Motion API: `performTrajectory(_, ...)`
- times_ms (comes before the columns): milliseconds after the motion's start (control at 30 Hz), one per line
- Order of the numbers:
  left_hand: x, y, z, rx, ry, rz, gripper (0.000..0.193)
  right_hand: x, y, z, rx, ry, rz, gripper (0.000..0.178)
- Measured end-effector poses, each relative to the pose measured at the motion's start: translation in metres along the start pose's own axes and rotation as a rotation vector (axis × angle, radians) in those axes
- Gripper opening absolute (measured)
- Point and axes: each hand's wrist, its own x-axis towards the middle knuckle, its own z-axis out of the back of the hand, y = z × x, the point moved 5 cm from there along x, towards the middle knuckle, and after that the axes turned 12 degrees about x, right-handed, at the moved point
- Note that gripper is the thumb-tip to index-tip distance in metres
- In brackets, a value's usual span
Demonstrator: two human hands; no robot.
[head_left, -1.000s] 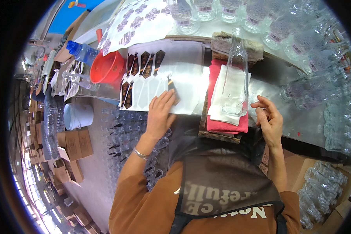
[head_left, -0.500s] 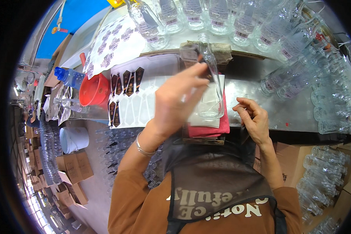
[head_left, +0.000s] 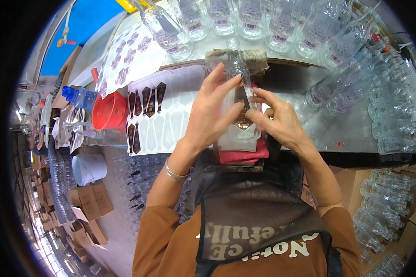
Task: The person repeatedly picks up clear plastic bottles, applies a printed label to each bottle, and places the labeled bottles into a stack on the table. The person also peels labels from a sheet and handles a small red container during the process.
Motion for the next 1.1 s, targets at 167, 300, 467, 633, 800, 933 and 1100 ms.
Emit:
performTrajectory(167, 0.001, 0.008, -0.011, 0.039, 0.029, 0.009, 0.059, 0.003, -0.006, -0.004, -0.016, -0.005, 0.025, 0.064)
performTrajectory(300, 0.003, 0.006, -0.012, 0.056, 0.042, 0.009, 0.059, 0.003, -0.009, -0.004, 0.017, -0.005, 0.028, 0.062)
performTrajectory(467, 0.003, 0.008, -0.012, 0.042, 0.036, 0.02, 0.059, 0.003, -0.007, -0.004, -0.012, -0.006, 0.028, 0.062)
performTrajectory(633, 0.002, 0.005, -0.01, 0.034, 0.016, 0.015, 0.064, 0.005, -0.011, -0.004, 0.024, -0.007, 0.056, 0.063)
performTrajectory(800, -0.025, 0.012, -0.015, -0.134, 0.105, 0.146, 0.082, -0.011, 0.005, -0.001, -0.134, 0.067, -0.01, 0.071)
performTrajectory(933, -0.056, 0.016, -0.023, -0.401, 0.156, 0.306, 0.084, -0.03, -0.004, 0.005, -0.022, 0.056, -0.077, 0.072)
performTrajectory(1100, -0.051, 0.016, -0.033, -0.74, 0.068, 0.481, 0.071, -0.014, -0.011, 0.001, 0.114, 0.014, -0.077, 0.059)
